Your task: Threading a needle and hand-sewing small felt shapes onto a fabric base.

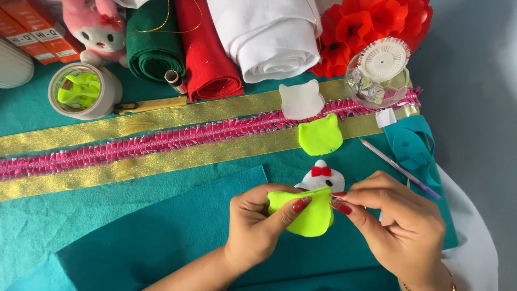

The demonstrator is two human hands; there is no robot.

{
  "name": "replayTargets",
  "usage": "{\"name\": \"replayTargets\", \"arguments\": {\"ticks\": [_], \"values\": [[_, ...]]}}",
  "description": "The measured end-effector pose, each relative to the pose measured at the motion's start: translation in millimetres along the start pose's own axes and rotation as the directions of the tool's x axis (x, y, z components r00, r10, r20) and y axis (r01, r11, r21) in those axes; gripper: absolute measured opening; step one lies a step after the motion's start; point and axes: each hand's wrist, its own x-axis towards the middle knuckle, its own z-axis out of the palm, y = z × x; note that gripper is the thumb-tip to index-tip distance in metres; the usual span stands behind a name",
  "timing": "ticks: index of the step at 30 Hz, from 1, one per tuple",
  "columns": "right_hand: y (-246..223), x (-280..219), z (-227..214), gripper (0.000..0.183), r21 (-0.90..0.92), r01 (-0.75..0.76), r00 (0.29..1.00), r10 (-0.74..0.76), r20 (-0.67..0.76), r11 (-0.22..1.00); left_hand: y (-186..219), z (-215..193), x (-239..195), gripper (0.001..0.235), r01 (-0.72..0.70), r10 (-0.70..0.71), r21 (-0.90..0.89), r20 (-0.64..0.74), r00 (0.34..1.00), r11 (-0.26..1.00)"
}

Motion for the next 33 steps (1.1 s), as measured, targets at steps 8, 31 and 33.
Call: {"name": "replayTargets", "arguments": {"ticks": [8, 31, 33], "values": [[12, -6, 1, 0.01, 0.001, -0.208, 0.976, 0.208, -0.066, 0.978, -4, -4, 2, 0.02, 0.022, -0.022, -0.001, -0.016, 1.0, 1.0], [22, -11, 15, 0.025, 0.169, -0.253, 0.954, 0.216, 0.21, 0.953, 11, 4, 3, 0.017, -0.192, 0.187, 0.251, 0.044, 0.981, 0.949], [25, -13, 16, 0.024, 0.179, -0.248, 0.955, 0.209, 0.211, 0.952, 13, 3, 3, 0.018, -0.197, 0.191, 0.268, 0.049, 0.98, 0.943]]}}
